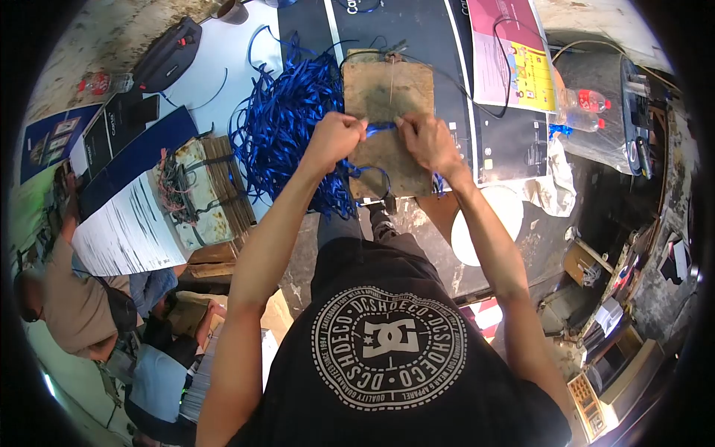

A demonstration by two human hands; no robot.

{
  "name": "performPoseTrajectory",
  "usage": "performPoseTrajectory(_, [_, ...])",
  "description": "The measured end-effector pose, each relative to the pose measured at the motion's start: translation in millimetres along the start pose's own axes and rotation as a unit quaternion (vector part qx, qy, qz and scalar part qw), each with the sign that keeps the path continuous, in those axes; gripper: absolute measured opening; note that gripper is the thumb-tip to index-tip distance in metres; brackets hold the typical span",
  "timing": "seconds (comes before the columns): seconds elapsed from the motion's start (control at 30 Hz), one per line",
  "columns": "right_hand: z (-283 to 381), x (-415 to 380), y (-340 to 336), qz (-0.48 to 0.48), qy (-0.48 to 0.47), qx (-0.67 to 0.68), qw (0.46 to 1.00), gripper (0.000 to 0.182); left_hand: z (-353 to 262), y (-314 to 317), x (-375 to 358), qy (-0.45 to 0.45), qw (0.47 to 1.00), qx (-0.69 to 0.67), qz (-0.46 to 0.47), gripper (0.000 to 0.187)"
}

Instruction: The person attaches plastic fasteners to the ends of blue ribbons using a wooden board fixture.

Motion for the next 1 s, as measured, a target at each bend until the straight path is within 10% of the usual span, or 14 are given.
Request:
performPoseTrajectory(0.37, [4,-5,17,-0.112,0.028,-0.066,0.991,0.022,-7,24,-8,0.217,0.937,0.2,-0.185,0.027])
performPoseTrajectory(1.0, [0,35,12,-0.118,0.038,-0.09,0.988,0.024,-44,24,10,0.137,0.951,0.19,-0.204,0.026])
Point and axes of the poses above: each hand's wrist, its own x-axis towards the middle knuckle, its own y-axis out of the palm, z = x × y, the point moved 1 cm from there along x, towards the middle knuckle, and after that the axes turned 15 degrees about -x, right-handed, at the moved point
